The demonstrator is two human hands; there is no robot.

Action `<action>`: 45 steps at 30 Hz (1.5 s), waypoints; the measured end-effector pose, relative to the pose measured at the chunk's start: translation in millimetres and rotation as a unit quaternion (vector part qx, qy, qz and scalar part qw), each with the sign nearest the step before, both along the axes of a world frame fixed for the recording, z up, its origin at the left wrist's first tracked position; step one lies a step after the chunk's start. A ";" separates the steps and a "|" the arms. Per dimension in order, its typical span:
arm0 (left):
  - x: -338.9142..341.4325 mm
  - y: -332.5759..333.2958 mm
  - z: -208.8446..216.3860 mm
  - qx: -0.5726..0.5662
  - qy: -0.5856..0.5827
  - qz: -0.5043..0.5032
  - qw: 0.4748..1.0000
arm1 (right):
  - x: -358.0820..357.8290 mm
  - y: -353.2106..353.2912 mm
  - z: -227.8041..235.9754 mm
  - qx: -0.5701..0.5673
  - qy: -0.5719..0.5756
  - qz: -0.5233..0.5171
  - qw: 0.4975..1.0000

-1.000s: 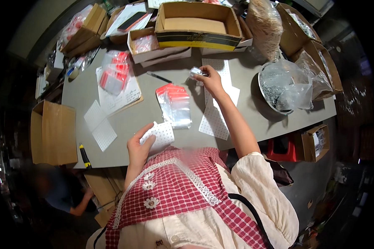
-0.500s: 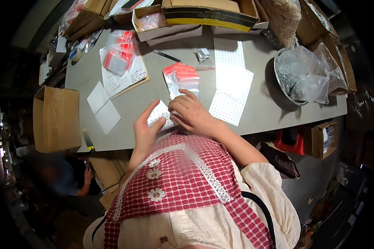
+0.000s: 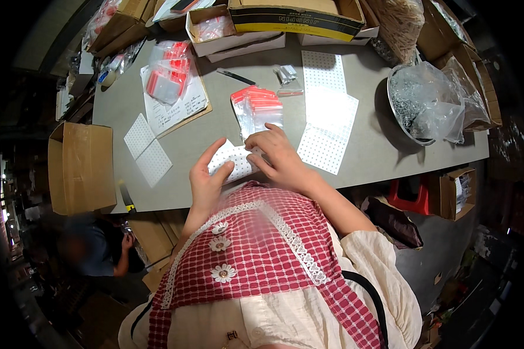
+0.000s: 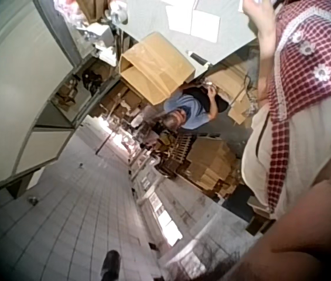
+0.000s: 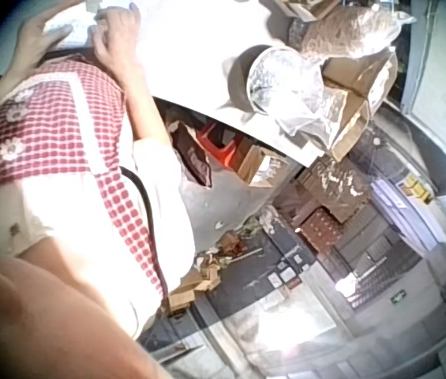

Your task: The person picks up a cardboard box from a pallet and places it on a table. They then place sheets of small white labels into clear plastic bags.

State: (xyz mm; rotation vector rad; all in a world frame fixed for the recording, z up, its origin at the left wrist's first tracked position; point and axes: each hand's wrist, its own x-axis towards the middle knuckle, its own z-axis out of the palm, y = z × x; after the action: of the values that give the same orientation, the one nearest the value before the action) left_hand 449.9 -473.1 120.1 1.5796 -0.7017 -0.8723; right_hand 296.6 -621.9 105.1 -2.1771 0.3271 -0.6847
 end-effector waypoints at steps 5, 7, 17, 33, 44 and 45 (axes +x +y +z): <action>0.9 1.7 -2.0 -0.002 -0.014 -0.013 1.000 | -4.2 0.2 -2.6 0.067 0.014 0.008 0.998; 0.8 2.5 -4.9 -0.004 -0.046 -0.004 0.999 | -6.0 -0.3 -5.0 0.093 0.014 0.002 0.996; 0.1 1.2 -3.9 0.032 -0.086 -0.020 0.996 | -4.7 -9.2 -30.0 0.237 0.010 -0.085 0.968; -0.7 5.4 -0.8 0.016 0.037 0.039 0.998 | -60.9 -34.0 -53.4 -0.233 0.234 -0.073 0.941; -26.6 -5.4 -3.1 -0.007 0.042 -0.017 0.999 | -134.6 -104.1 -34.7 -0.237 0.233 -0.028 0.943; -29.0 -7.4 -5.3 -0.011 0.037 -0.020 0.999 | -129.9 -100.4 -31.7 -0.221 0.211 -0.037 0.951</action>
State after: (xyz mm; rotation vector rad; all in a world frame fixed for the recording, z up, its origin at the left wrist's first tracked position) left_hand 420.9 -480.4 114.8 1.5095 -0.6905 -0.9451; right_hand 166.7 -722.2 73.4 -2.7552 0.5172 -0.3427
